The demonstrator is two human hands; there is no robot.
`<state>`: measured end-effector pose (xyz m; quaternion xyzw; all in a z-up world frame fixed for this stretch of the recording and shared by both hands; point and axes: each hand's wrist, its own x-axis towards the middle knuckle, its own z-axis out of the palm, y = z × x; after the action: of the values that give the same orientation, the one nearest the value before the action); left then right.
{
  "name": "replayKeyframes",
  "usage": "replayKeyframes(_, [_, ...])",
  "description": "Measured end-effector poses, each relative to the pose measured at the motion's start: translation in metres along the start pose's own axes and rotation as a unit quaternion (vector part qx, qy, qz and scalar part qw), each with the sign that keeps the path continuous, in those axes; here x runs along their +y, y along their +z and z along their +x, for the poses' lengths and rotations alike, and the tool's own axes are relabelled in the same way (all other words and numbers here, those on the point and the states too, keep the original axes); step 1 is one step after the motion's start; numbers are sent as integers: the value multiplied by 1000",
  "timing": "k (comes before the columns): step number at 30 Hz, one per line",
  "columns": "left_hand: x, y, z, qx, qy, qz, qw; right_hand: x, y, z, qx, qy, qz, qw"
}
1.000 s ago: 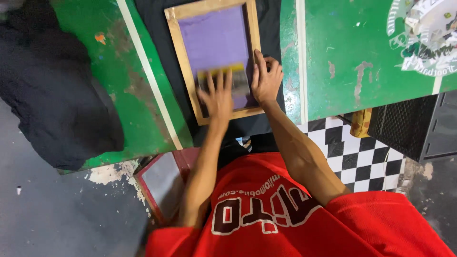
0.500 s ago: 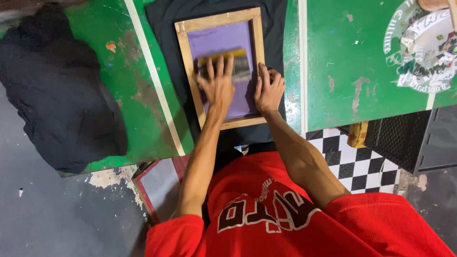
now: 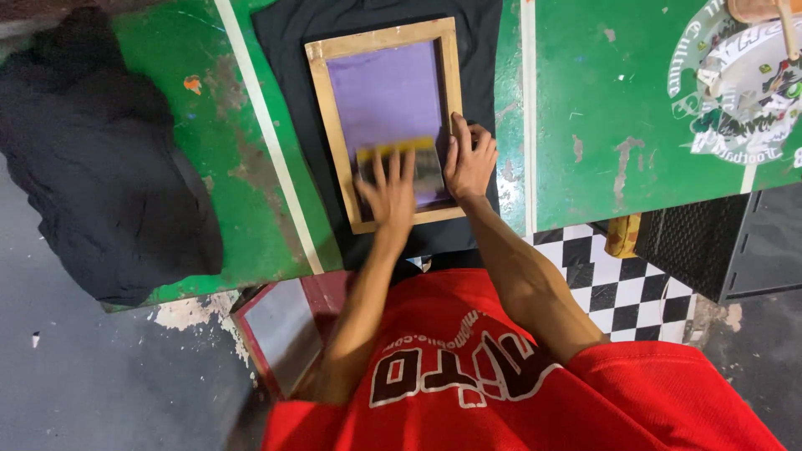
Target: The person smooths a black t-shirt on a green workbench, places a wooden screen printing frame over it, and uses a squeegee to apply purple ink. After printing, the person removes the frame, lifts the t-shirt, and folds it on the table.
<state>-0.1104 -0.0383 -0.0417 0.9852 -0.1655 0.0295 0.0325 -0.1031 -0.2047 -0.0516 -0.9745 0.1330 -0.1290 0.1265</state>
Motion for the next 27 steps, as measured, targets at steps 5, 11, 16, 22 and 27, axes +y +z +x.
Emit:
replayKeyframes(5, [17, -31, -68, -245, -32, -70, 966, 4, 5, -4, -4, 5, 11, 1000])
replayKeyframes(11, [2, -40, 18, -93, -51, -34, 994, 4, 3, -1, 6, -5, 4, 1000])
replayKeyframes(16, [-18, 5, 119, -120, -49, 10, 992, -9, -12, 3, -14, 20, 26, 999])
replayKeyframes(22, [-22, 17, 161, -258, -41, 9, 965, -12, -18, 5, -59, 56, 50, 995])
replayKeyframes(27, [-15, 12, 97, -171, -25, 35, 984, -9, -17, 4, -59, 58, 53, 995])
